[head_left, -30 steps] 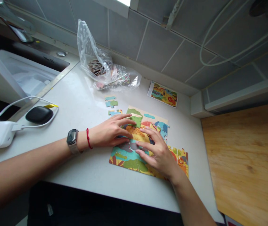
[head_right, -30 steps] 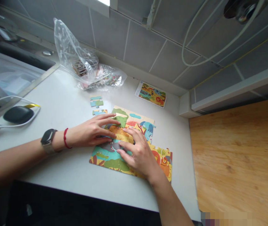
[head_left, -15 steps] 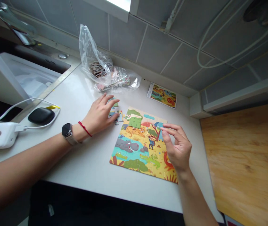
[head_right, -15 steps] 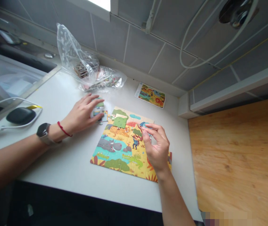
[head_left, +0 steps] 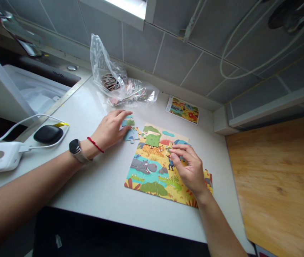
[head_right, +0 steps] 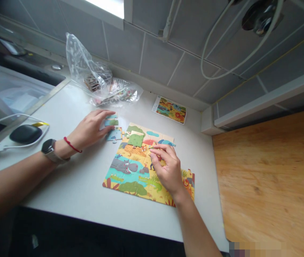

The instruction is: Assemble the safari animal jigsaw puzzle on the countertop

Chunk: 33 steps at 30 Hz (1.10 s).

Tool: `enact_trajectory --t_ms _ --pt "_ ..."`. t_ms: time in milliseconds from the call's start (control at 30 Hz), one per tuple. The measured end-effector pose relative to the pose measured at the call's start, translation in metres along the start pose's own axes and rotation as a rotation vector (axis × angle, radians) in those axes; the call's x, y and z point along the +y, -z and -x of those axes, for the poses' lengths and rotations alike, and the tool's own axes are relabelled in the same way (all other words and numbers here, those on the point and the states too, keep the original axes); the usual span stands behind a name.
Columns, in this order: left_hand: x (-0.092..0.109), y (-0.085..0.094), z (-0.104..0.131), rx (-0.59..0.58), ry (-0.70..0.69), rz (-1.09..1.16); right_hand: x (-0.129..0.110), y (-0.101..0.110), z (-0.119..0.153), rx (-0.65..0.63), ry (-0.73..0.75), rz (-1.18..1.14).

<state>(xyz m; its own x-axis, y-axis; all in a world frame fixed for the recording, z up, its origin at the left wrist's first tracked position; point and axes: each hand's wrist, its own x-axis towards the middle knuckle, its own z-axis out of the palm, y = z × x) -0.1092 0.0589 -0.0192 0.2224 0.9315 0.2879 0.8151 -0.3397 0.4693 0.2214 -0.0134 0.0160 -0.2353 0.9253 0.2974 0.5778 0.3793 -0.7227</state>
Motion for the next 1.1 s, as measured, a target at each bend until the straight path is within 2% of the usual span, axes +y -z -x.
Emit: enact_trajectory --t_ms 200,367,600,700,833,1100 --pt "-0.005 0.003 -0.004 0.131 -0.020 0.077 0.000 0.000 0.000 -0.026 0.004 0.017" --pt "0.001 0.012 -0.007 0.194 0.006 0.209 0.001 -0.001 0.000 -0.040 0.003 0.012" --pt "0.019 0.020 -0.010 0.286 0.122 0.691 0.001 0.000 0.001 -0.049 0.000 0.022" --pt "0.024 0.022 -0.009 0.246 0.192 0.844 0.000 0.000 0.000 -0.047 0.006 0.021" --pt "0.030 0.022 -0.005 0.070 0.264 0.997 -0.003 -0.001 0.000 -0.060 0.026 -0.010" --pt "0.050 0.017 0.008 -0.217 0.170 1.126 -0.012 -0.002 0.003 -0.299 0.183 -0.036"
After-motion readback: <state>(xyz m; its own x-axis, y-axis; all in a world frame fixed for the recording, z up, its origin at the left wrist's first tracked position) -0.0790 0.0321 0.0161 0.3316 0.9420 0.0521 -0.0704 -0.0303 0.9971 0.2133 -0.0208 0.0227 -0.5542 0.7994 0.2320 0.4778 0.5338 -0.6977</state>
